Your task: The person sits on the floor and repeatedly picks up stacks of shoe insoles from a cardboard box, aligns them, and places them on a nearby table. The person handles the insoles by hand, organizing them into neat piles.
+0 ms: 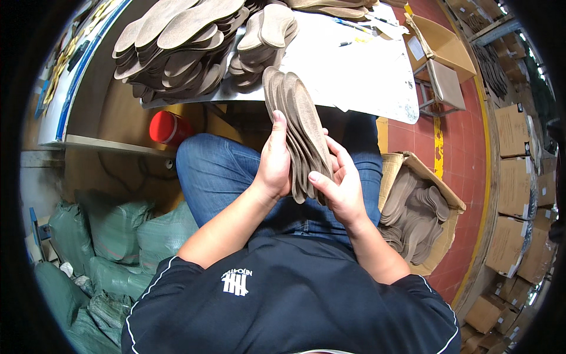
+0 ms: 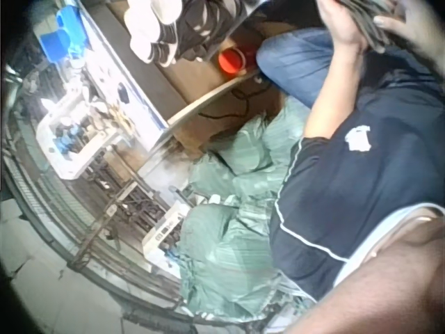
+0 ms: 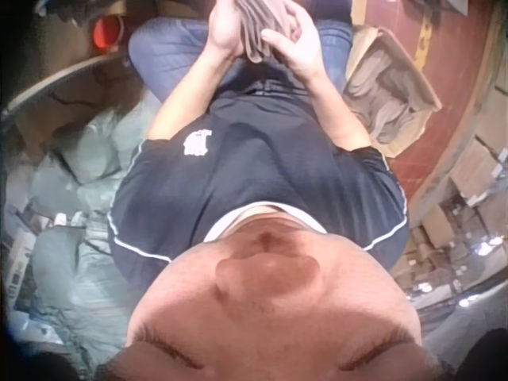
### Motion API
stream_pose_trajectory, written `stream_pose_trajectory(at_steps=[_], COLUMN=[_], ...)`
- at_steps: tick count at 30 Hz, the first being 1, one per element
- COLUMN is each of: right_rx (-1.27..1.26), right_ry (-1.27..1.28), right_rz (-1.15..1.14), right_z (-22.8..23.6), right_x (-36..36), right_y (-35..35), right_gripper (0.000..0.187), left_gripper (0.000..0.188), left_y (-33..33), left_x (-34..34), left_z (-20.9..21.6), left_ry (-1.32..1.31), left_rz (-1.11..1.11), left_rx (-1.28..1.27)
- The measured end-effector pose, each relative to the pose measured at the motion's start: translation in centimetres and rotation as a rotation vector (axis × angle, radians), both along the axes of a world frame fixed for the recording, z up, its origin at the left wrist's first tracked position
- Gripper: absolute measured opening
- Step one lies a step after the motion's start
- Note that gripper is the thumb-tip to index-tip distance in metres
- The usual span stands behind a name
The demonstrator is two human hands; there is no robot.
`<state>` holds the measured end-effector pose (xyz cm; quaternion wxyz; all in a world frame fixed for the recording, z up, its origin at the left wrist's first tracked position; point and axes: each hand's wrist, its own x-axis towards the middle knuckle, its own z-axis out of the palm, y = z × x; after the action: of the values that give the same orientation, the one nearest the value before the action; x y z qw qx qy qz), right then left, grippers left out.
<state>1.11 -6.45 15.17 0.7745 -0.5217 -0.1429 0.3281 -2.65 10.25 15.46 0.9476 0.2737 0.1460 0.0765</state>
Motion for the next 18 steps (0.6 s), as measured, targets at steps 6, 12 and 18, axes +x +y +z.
stream_pose_trajectory(at_steps=[6, 12, 18], right_rx=[0.019, 0.034, -0.15], right_ry=[0.038, -0.025, -0.037], right_rz=[-0.002, -0.018, 0.012], right_z=[0.3, 0.7, 1.7], right_x=[-0.4, -0.1, 1.0], right_y=[-0.2, -0.7, -1.4], right_gripper=[0.08, 0.062, 0.057], left_gripper=[0.071, 0.051, 0.042], left_y=[0.2, 0.0, 0.6], left_x=[0.2, 0.5, 0.0], left_z=[-0.4, -0.8, -0.9], left_ry=[0.073, 0.047, 0.136], left_rz=[0.007, 0.052, -0.067], left_rx=[0.278, 0.205, 0.064])
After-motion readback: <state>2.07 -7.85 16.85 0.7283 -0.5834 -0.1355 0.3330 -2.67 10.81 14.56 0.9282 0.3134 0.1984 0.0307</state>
